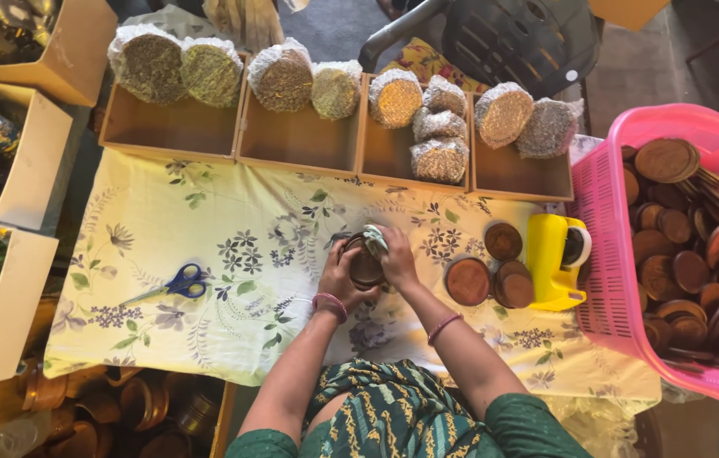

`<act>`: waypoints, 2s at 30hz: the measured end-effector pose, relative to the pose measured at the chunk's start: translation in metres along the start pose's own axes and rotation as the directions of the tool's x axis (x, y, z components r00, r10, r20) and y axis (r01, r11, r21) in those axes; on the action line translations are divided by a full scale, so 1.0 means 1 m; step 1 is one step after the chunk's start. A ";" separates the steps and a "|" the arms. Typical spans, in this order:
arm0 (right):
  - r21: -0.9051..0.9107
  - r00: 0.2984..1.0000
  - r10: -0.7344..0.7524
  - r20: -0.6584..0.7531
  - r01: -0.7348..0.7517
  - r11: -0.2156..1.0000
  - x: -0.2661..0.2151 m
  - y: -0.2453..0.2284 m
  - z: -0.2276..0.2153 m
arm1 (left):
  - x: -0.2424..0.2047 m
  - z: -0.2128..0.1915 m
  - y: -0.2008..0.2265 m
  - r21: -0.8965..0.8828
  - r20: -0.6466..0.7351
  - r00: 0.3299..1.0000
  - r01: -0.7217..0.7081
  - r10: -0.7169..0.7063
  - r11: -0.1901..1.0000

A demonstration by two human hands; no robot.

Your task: The person wipes round wooden discs with a cloth and places them into a plastic bag. They handle the discs one at a time, picking them from a large pink basket and moving them into cardboard boxes.

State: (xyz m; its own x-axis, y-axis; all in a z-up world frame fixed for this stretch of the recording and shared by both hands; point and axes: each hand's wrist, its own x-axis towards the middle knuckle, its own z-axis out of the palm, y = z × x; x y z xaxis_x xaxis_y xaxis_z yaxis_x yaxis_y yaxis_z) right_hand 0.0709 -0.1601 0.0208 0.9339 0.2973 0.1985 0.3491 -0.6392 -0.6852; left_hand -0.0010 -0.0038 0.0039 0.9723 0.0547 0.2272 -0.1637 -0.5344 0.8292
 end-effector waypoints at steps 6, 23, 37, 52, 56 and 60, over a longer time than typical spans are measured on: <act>0.049 0.955 0.227 -0.189 -0.222 0.974 -0.051 0.018 0.015 | 0.000 -0.001 0.004 -0.010 -0.005 1.000 -0.003 0.003 1.000; 0.258 0.959 0.212 -0.189 -0.160 0.953 0.010 0.036 -0.007 | -0.002 -0.003 -0.017 -0.056 0.152 0.988 -0.015 0.023 0.998; 0.643 0.762 0.426 0.488 -0.643 0.415 -0.008 0.079 -0.025 | -0.012 0.009 -0.021 0.071 0.053 0.908 -0.419 0.416 0.905; 0.670 0.939 0.319 -0.125 -0.157 0.726 -0.081 0.010 -0.028 | -0.009 0.012 -0.027 0.031 0.102 0.943 -0.322 0.318 0.946; 0.749 0.832 0.555 -0.015 -0.358 0.557 -0.093 0.020 -0.022 | -0.005 0.011 -0.027 0.010 0.115 0.948 -0.300 0.297 0.954; 0.721 0.873 0.488 -0.011 -0.331 0.609 -0.055 0.024 -0.026 | -0.007 0.015 -0.031 0.002 0.100 0.953 -0.287 0.286 0.958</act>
State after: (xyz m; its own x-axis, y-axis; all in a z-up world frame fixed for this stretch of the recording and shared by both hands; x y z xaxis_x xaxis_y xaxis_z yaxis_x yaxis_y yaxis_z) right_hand 0.0296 -0.2099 0.0117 0.9863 -0.0606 -0.1534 -0.1522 0.0233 -0.9881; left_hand -0.0003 0.0001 -0.0308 0.8967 -0.1852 0.4021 -0.4358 -0.5289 0.7282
